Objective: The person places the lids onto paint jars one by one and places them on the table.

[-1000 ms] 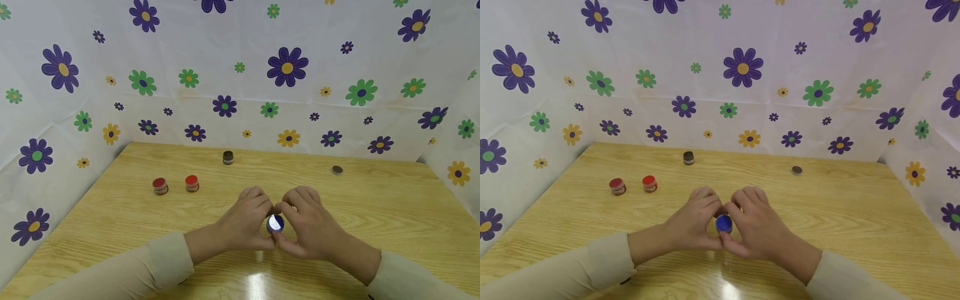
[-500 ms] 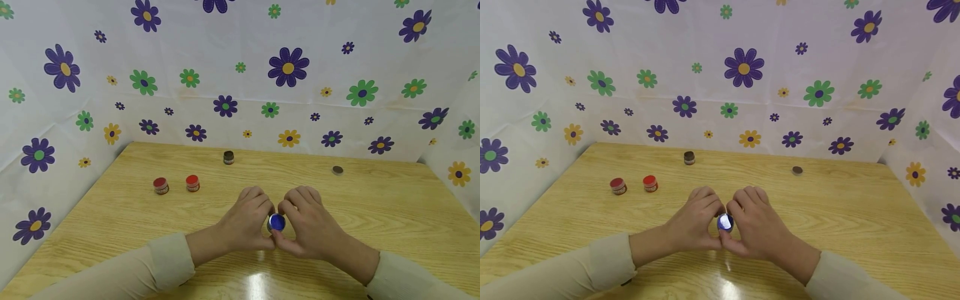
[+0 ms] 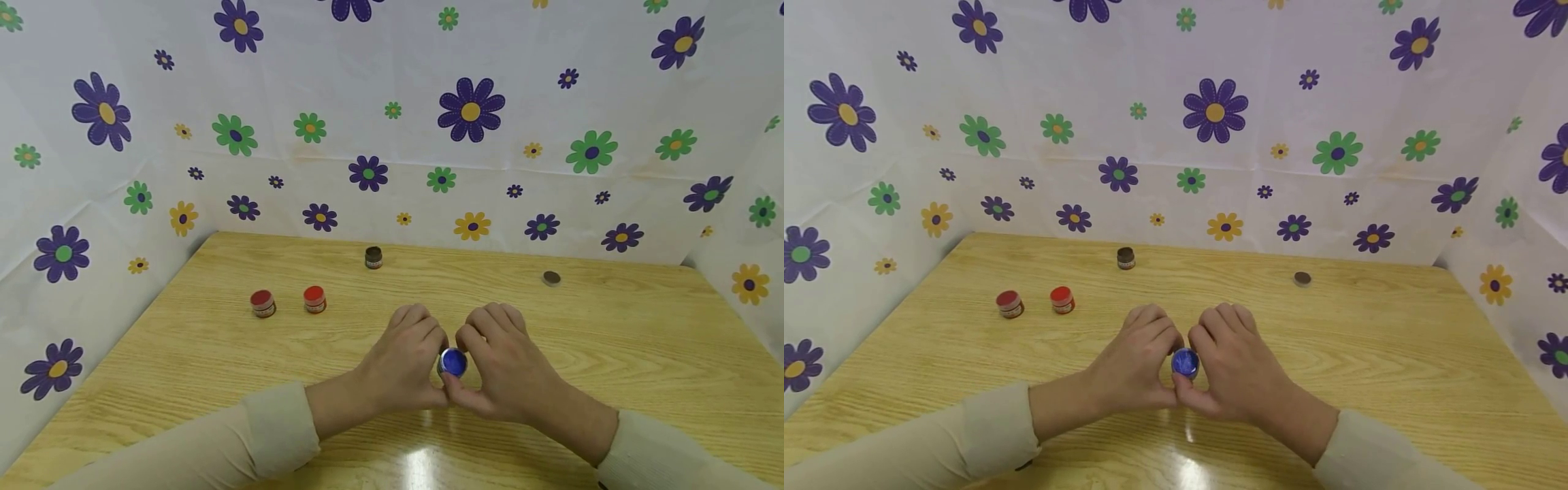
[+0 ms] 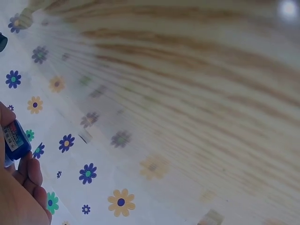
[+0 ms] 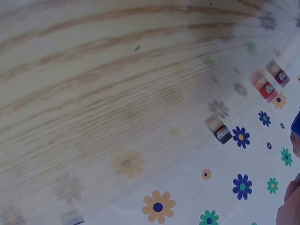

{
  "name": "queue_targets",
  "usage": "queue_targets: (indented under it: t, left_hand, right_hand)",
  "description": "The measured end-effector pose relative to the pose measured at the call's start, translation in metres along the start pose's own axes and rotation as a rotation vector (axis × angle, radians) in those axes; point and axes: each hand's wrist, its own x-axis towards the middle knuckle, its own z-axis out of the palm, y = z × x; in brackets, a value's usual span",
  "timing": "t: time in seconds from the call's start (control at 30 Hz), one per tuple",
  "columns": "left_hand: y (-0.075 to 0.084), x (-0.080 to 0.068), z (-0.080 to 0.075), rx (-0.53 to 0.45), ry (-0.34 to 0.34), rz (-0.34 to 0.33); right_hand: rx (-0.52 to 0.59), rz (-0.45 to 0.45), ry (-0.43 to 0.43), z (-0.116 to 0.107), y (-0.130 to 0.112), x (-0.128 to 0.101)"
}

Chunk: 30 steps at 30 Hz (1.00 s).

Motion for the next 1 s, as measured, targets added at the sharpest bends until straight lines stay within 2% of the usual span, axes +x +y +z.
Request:
queue_targets:
  t: [0.2, 0.33, 0.53, 0.67, 1.0]
  left_hand:
    - [0.0022, 0.0020, -0.0026, 0.047, -0.012, 0.031]
    - [-0.0007, 0.0015, -0.0039, 0.007, -0.049, 0.038]
    - [-0.0063, -0.0027, -0.0045, -0.072, -0.069, 0.046]
    - [-0.0065, -0.0030, -0.0036, -0.070, -0.054, 0.061]
    - [-0.0048, -0.0022, -0.0038, -0.044, -0.056, 0.049]
  right_hand:
    - [-0.038, -0.028, 0.017, 0.0015, -0.0001, 0.0015]
    - [-0.068, -0.061, 0.020, -0.0011, 0.0010, 0.0029]
    - [0.006, -0.077, -0.029, -0.0063, 0.0027, 0.0034]
    - [0.030, -0.095, -0.053, -0.0061, 0.0023, 0.0023]
    - [0.029, -0.107, -0.021, -0.0041, 0.0015, 0.0023]
